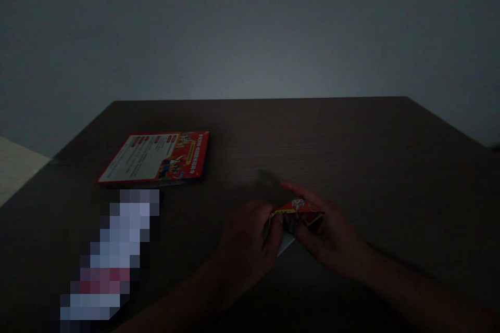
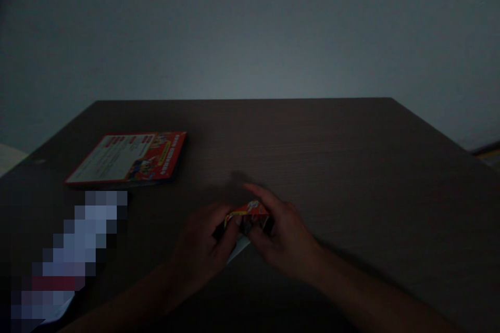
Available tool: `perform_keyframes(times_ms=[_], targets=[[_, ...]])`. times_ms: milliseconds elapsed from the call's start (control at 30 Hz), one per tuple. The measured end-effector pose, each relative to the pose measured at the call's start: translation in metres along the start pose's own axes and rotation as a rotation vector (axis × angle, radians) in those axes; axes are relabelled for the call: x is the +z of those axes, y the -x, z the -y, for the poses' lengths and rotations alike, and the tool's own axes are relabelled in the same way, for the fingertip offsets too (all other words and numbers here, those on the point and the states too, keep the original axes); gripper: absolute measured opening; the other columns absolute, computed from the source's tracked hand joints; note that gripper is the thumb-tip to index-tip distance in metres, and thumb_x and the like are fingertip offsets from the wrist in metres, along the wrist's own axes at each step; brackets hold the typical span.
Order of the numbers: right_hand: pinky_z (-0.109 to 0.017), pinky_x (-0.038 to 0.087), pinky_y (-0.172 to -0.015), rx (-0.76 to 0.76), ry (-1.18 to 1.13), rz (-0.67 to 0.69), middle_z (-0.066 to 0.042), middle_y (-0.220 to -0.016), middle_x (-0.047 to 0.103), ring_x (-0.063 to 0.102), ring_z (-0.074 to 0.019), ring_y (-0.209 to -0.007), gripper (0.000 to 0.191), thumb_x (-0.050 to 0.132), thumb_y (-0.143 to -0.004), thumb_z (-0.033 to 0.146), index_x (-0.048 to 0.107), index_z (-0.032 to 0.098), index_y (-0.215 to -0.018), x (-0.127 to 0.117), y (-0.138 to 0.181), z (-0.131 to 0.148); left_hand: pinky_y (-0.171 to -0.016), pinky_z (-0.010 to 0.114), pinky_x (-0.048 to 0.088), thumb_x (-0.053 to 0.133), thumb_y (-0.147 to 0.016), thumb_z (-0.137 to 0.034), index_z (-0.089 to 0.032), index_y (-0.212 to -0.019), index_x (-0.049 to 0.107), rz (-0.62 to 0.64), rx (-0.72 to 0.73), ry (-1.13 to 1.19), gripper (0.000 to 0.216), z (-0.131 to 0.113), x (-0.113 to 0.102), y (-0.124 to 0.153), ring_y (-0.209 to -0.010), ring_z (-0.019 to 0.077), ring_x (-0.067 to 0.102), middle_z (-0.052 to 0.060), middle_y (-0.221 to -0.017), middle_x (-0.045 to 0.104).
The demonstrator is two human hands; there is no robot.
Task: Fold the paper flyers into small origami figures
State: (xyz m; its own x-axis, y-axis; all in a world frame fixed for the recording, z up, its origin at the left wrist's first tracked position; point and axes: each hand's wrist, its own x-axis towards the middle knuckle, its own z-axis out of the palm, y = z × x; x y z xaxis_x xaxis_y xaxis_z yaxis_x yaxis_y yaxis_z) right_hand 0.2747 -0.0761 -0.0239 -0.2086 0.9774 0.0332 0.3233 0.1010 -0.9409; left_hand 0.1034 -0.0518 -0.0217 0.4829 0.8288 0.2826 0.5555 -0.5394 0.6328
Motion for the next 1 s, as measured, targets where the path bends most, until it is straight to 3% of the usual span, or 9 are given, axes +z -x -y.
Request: perform_keyframes(times_ms=[300, 467, 633, 900, 1000], targets=[[-0.025, 0.05, -0.055, 0.027, -0.034, 0.015, 0.0, -0.078, 0.064, 0.061, -0.0138, -0.063, 0.052, 0.054, -0.082, 0.015, 0.041, 0.025, -0.131, -0.001, 0.002, 0.0, -0.073, 0.03, 0.043, 0.041, -0.091, -0.032, -0.016, -0.097, 0.06, 0.123, -0.218, 0.281, 0.025, -0.004, -0.005, 0.001, -0.081, 0.0193, 0.059, 0.007, -0.089, 0.064], [-0.024, 0.049, -0.057, 0.024, -0.127, 0.059, -0.002, -0.083, 0.065, 0.062, -0.0131, -0.065, 0.054, 0.054, -0.081, 0.012, 0.038, 0.023, -0.132, -0.003, 0.002, -0.001, -0.081, 0.031, 0.044, 0.054, -0.084, -0.033, -0.019, -0.106, 0.059, 0.229, -0.316, 0.786, 0.026, 0.0, -0.01, -0.001, -0.095, 0.0224, 0.057, 0.006, -0.102, 0.063], [-0.023, 0.05, -0.061, -0.005, -0.163, 0.045, 0.001, -0.08, 0.064, 0.062, -0.0121, -0.069, 0.054, 0.056, -0.08, 0.011, 0.04, 0.024, -0.13, -0.003, 0.0, 0.002, -0.081, 0.032, 0.042, 0.054, -0.084, -0.035, -0.015, -0.091, 0.065, 0.262, -0.268, 1.237, 0.024, 0.017, -0.001, -0.004, -0.093, 0.0222, 0.055, 0.008, -0.099, 0.061], [-0.017, 0.042, -0.05, -0.024, -0.164, 0.065, 0.005, -0.074, 0.059, 0.054, -0.0079, -0.057, 0.057, 0.055, -0.074, 0.003, 0.041, 0.027, -0.124, -0.004, 0.002, 0.002, -0.069, 0.024, 0.041, 0.067, -0.076, -0.035, -0.015, -0.081, 0.061, 0.323, -0.354, 1.279, 0.021, 0.018, 0.002, -0.006, -0.081, 0.0154, 0.054, 0.004, -0.09, 0.059], [-0.017, 0.044, -0.05, -0.021, -0.227, 0.075, 0.004, -0.076, 0.06, 0.057, -0.0087, -0.059, 0.054, 0.057, -0.073, 0.003, 0.041, 0.025, -0.12, -0.003, 0.0, 0.003, -0.066, 0.024, 0.043, 0.069, -0.074, -0.034, -0.014, -0.075, 0.058, 0.357, -0.361, 1.277, 0.023, 0.015, -0.001, -0.005, -0.079, 0.0146, 0.054, 0.006, -0.096, 0.057]])
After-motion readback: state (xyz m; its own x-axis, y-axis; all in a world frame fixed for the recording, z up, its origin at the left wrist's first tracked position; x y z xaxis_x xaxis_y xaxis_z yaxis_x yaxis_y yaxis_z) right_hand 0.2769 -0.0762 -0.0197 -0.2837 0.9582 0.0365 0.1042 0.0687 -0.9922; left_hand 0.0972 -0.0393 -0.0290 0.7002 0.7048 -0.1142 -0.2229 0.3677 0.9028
